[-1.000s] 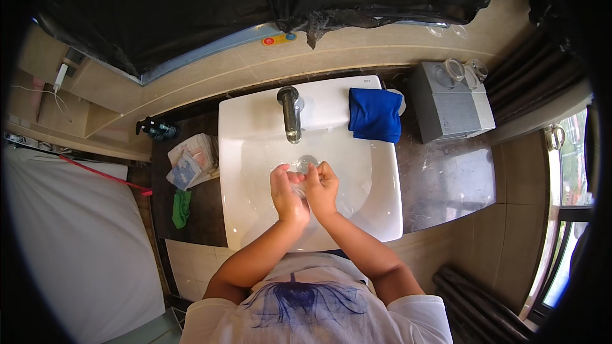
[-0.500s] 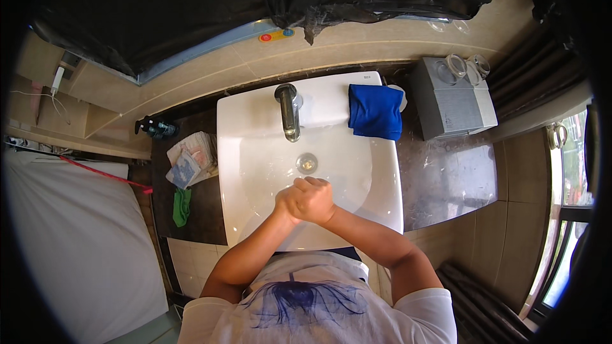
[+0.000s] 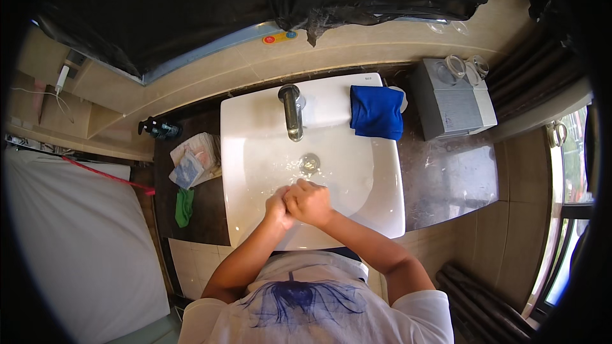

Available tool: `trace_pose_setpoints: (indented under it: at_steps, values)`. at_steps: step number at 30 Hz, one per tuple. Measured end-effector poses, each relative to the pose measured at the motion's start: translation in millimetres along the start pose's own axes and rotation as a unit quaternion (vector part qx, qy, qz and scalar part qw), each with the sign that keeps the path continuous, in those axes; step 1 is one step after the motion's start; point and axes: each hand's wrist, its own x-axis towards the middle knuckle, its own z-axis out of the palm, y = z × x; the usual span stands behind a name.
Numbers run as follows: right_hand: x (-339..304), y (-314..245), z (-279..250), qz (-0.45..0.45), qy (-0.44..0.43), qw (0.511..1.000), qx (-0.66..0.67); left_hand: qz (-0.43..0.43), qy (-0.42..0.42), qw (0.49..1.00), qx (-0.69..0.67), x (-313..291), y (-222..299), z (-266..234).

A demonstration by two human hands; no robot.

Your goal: The person washes a white cloth and a blue cloth in a bathroom sink. They wet each cloth under running water, rub and squeeze them to clean, and wring out the excess water.

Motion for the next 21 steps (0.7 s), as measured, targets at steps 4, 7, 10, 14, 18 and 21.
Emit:
trace_pose_setpoints:
  at_steps: [4,7,10,14,18,21]
  values:
    - [-1,2,-15,0.117,0.014,0.987,0.106,-0.047,-0.098,0.987,0.115,-21,24,9]
    - [0,-7,-28,0.187,0.035,0.957,0.221,-0.127,-0.21,0.955,0.167,-34,40,7]
    - [-13,-7,-29,0.281,0.028,0.903,0.323,0.005,-0.209,0.949,0.234,-53,44,11]
    - [-24,-12,-32,0.418,-0.039,0.816,0.397,0.101,-0.229,0.911,0.327,-77,58,4]
    - [-22,-40,-25,0.441,-0.063,0.792,0.416,0.109,-0.26,0.873,0.398,-82,70,-25]
    - [-19,-63,-14,0.438,-0.024,0.783,0.44,0.083,-0.279,0.853,0.434,-81,78,-51]
